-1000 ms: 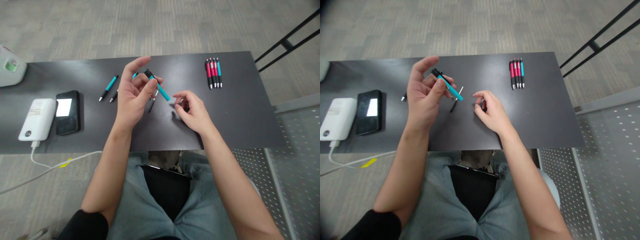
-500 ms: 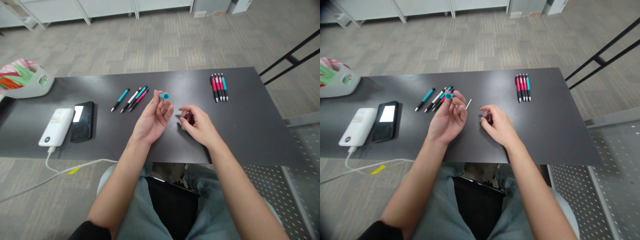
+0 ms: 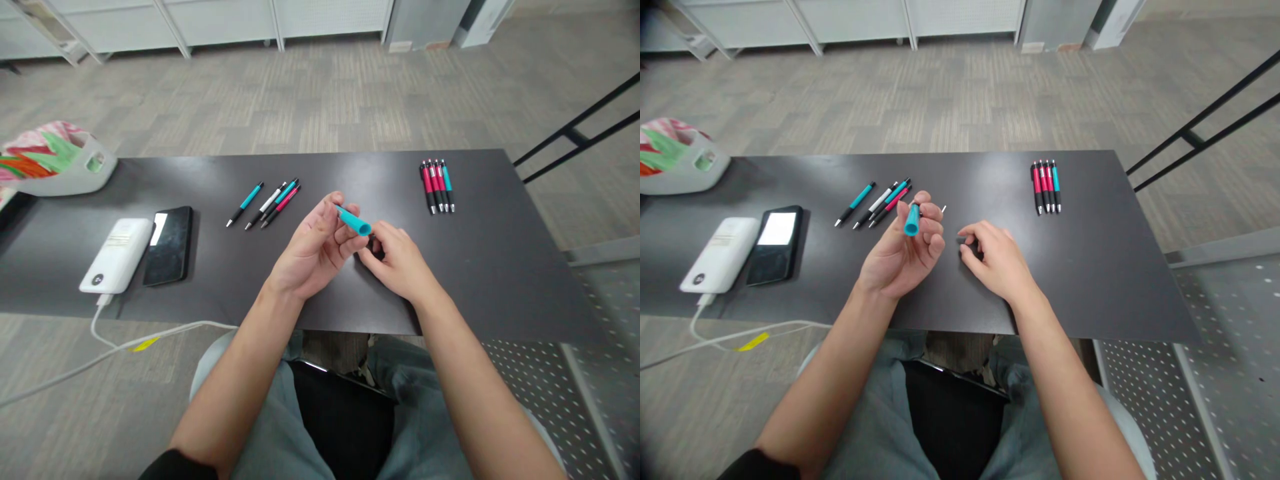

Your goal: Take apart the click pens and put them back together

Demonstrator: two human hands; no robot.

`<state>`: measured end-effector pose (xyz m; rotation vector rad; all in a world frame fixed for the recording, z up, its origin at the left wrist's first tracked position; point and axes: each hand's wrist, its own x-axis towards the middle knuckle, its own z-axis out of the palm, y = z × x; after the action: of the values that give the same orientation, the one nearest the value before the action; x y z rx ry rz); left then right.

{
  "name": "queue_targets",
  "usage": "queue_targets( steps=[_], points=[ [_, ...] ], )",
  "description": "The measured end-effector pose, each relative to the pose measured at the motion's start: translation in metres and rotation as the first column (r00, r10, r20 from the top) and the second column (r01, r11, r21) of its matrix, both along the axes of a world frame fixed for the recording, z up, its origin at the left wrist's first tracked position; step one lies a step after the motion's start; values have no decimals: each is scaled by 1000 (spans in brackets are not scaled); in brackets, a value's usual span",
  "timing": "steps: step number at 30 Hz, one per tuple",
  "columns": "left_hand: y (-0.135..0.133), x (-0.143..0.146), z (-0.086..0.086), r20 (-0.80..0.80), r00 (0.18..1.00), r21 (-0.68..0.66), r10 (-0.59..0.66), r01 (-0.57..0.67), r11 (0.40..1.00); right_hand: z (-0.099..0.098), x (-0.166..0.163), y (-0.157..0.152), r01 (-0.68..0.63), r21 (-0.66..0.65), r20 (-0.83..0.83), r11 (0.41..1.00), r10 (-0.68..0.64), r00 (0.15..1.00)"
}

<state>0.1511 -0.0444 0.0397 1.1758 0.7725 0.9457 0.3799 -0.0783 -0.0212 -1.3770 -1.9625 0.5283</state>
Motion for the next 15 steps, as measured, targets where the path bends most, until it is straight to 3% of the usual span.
queue_targets(
  steps=[15],
  points=[
    [-1,-3,1,41,999,-50,-7,9,999,-1,1,0,-11,11,24,1000,11,1000]
  ],
)
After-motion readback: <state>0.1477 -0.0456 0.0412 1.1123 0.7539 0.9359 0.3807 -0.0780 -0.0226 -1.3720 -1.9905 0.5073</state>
